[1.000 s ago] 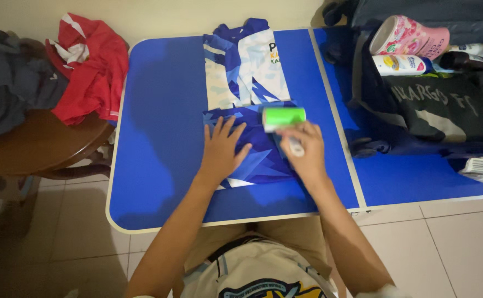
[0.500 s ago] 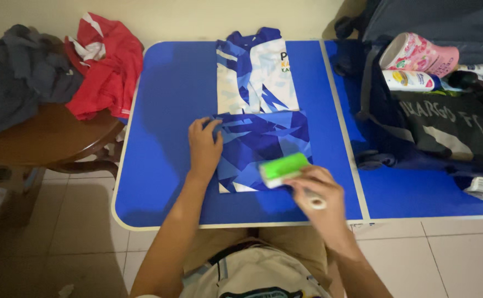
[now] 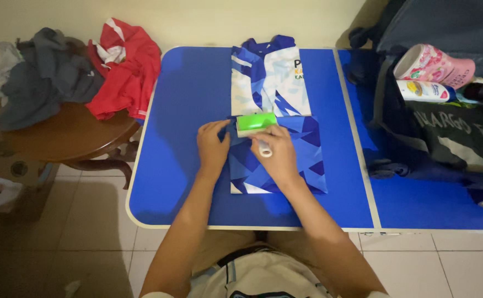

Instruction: The person folds a blue and white patterned shirt on a blue table, using a green lint roller to remove lint from the fabric. The person then places the folded shirt into an open suitcase.

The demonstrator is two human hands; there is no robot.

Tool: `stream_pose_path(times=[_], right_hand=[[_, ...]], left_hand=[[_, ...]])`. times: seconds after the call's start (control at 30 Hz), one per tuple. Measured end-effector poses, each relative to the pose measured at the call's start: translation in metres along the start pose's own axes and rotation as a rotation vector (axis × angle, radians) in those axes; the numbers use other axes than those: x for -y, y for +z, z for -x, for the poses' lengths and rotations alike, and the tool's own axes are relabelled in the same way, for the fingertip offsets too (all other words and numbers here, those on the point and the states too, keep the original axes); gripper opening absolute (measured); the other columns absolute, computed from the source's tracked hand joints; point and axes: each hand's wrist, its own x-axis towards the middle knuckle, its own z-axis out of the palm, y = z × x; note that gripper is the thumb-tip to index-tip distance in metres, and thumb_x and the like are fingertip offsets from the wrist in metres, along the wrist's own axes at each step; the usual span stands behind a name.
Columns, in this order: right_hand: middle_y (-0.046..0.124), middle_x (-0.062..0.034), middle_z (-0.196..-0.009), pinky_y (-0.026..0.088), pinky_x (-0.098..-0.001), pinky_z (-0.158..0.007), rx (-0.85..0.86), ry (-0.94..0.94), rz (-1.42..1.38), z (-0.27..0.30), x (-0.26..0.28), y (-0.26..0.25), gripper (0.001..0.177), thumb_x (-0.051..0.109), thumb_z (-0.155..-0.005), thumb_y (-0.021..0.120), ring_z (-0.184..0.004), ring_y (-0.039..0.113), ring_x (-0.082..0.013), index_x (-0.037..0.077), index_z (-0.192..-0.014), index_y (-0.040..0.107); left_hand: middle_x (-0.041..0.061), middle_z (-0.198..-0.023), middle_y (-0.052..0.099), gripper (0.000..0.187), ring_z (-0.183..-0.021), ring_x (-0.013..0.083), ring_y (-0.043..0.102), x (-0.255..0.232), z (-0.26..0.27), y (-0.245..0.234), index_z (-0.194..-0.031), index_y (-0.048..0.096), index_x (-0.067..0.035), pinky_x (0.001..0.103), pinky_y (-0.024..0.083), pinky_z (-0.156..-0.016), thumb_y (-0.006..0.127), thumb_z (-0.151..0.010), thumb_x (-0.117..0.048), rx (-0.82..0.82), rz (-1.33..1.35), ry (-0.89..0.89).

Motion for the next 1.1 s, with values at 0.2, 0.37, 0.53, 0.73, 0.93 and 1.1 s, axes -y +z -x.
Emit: stream_pose_path(times=[0.2,0.37,0.53,0.73,0.93,1.1], right_hand=[[0.070,-0.0073,-0.091,0.052,-0.0378,-0.075,0.131,-0.004,-0.006,0.057,0.031,-0.046,0.019,0.008,-0.076,0.077,-0.089,0.061,-0.0287,0.012,-0.094,0.080],[0.069,-0.0067,-0.085,0.053,-0.0371,-0.076,0.162,0.019,0.009,0.092,0.053,-0.073,0.020,0.009,-0.071,0.079,-0.085,0.063,-0.0276,0.012,-0.091,0.081],[0.069,-0.0098,-0.092,0.051,-0.0395,-0.079,0.146,-0.032,-0.001,0.041,0.018,-0.032,0.017,0.008,-0.077,0.077,-0.091,0.061,-0.0324,0.011,-0.093,0.080],[0.067,-0.0102,-0.093,0.051,-0.0398,-0.082,0.046,-0.044,-0.021,-0.013,-0.015,0.016,0.018,0.009,-0.081,0.077,-0.092,0.060,-0.0323,0.012,-0.098,0.081],[0.069,-0.0081,-0.096,0.050,-0.0374,-0.079,0.119,-0.058,-0.033,0.044,0.017,-0.024,0.026,0.008,-0.076,0.078,-0.092,0.060,-0.0295,0.012,-0.102,0.079],[0.071,-0.0040,-0.093,0.051,-0.0357,-0.079,0.197,-0.001,-0.014,0.095,0.051,-0.073,0.026,0.005,-0.070,0.077,-0.091,0.062,-0.0269,0.014,-0.094,0.079]], left_hand=[[0.009,-0.118,0.074,0.035,-0.117,0.0352,0.059,-0.002,0.002,-0.001,-0.115,0.076,-0.010,0.045,0.043,-0.106,0.076,-0.081,-0.007,0.013,-0.009,-0.018],[0.008,-0.117,0.074,0.034,-0.117,0.0346,0.061,0.001,0.002,0.001,-0.113,0.076,-0.011,0.045,0.044,-0.106,0.077,-0.079,-0.007,0.000,-0.008,-0.011],[0.008,-0.116,0.075,0.036,-0.116,0.0329,0.063,0.005,0.002,0.002,-0.112,0.076,-0.011,0.044,0.045,-0.105,0.074,-0.078,-0.001,0.001,0.009,-0.014],[0.009,-0.115,0.075,0.034,-0.113,0.0335,0.063,-0.001,0.003,0.002,-0.112,0.076,-0.009,0.044,0.046,-0.103,0.073,-0.079,0.001,-0.050,0.009,-0.003],[0.011,-0.114,0.075,0.029,-0.105,0.0317,0.071,-0.011,0.000,-0.005,-0.113,0.075,-0.006,0.039,0.055,-0.094,0.072,-0.085,0.000,-0.036,0.191,-0.025],[0.014,-0.106,0.073,0.032,-0.094,0.0289,0.072,-0.022,-0.001,-0.011,-0.115,0.073,-0.003,0.037,0.056,-0.084,0.077,-0.083,-0.004,-0.029,0.230,-0.089]])
